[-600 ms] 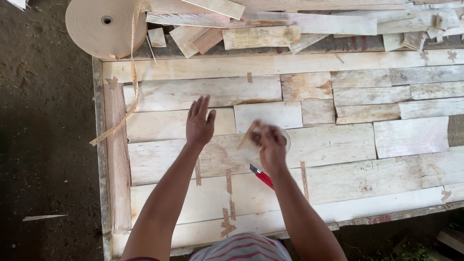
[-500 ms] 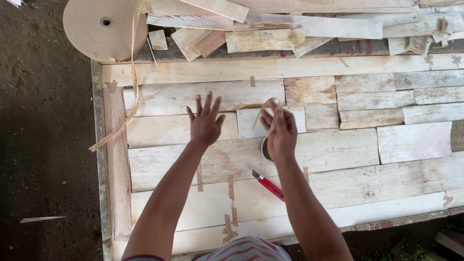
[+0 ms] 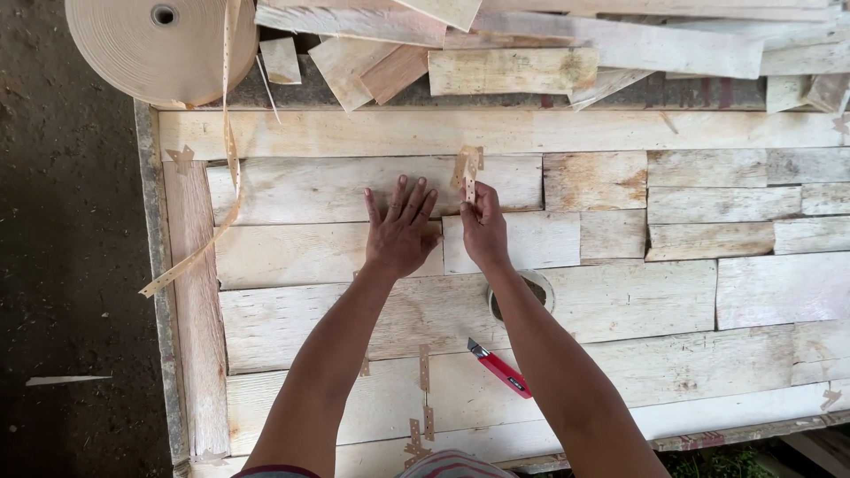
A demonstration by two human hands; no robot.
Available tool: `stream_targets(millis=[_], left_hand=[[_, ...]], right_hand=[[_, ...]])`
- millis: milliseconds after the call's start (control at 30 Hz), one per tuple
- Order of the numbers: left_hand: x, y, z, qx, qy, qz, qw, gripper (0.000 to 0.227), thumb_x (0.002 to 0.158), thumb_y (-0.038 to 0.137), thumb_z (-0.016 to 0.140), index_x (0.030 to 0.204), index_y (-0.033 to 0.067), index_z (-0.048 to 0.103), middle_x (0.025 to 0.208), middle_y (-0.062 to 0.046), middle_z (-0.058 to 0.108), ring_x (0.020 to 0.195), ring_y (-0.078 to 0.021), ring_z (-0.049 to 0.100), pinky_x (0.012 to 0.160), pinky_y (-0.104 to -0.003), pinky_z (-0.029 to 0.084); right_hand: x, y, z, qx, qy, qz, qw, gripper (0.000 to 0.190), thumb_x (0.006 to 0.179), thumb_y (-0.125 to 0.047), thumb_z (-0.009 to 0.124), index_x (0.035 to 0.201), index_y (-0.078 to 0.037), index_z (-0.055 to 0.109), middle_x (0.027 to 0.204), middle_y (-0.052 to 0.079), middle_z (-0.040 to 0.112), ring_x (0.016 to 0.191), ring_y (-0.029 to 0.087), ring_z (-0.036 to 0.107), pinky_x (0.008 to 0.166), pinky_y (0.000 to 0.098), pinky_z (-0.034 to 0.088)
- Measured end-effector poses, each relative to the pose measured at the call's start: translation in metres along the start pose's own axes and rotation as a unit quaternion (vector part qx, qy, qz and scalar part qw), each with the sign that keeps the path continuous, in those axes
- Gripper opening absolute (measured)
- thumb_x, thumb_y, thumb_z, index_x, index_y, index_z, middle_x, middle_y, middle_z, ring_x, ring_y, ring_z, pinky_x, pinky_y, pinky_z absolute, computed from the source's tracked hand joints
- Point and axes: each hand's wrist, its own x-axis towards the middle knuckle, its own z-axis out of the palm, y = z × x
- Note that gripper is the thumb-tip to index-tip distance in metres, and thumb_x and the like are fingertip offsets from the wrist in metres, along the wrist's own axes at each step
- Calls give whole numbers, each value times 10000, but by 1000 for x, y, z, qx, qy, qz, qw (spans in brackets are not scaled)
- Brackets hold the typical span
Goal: The person arranges wooden planks on a flat surface and secures them using a utility knife to cut and apply strips of adhesive tape. The person repeatedly measures, cuts, and tapes the planks to hold them in place.
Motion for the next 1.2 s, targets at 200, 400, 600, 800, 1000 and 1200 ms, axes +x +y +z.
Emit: stream_targets(millis=[200, 400, 600, 800, 1000, 1200], left_hand=[[2, 0, 4, -1, 6, -9, 1000, 761, 1026, 704, 258, 1664, 316, 111, 1753, 17, -23, 1597, -286, -113, 1197, -764, -87], [0, -3, 10, -5, 46, 15, 999, 546, 1032, 656, 298, 1566, 582, 212, 1756, 52, 12, 1604, -323, -74, 1189, -795, -53], [1, -5, 18, -16, 70, 18, 997, 501, 1013, 665, 344, 1509, 643, 275, 1753, 63, 44, 1604, -332, -46, 1179, -817, -33], [2, -5, 20, -15, 97, 23, 995, 475, 1019, 667, 338, 1493, 642, 316, 1753, 60, 60, 1603, -335, -36, 1173, -826, -16], [2, -6, 27, -11, 124, 41, 991, 465, 1016, 658, 378, 1479, 610, 378, 1744, 68, 117, 1596, -379, -1, 1149, -861, 4], [4, -11, 41, -9, 150, 59, 987, 441, 1024, 648, 378, 1463, 612, 403, 1718, 128, 203, 1595, -378, 21, 1139, -877, -2]], right_hand=[[-6, -14, -1, -8, 4, -13, 1000, 318, 1051, -57, 520, 1356, -146, 542, 1338, 103, 704, 1279, 295, 629, 1073, 487, 482], [-8, -19, -1, -24, 9, -3, 1000, 296, 1045, -74, 514, 1323, -169, 550, 1295, 46, 729, 1259, 239, 637, 1075, 486, 480], [-6, -17, -2, -15, 7, -8, 1000, 292, 1041, -56, 511, 1307, -164, 562, 1231, 43, 752, 1221, 237, 656, 1059, 478, 486], [-9, -24, -3, -5, 6, -5, 1000, 265, 1043, -44, 507, 1284, -135, 568, 1180, 56, 761, 1174, 211, 671, 1057, 462, 487], [-12, -31, -3, 18, 5, 1, 1000, 302, 1032, -6, 492, 1313, -91, 560, 1311, 125, 715, 1290, 300, 625, 1118, 488, 463], [-10, -28, 1, 39, 14, 8, 999, 288, 1035, -3, 493, 1302, -88, 562, 1330, 133, 701, 1306, 296, 611, 1144, 486, 451]])
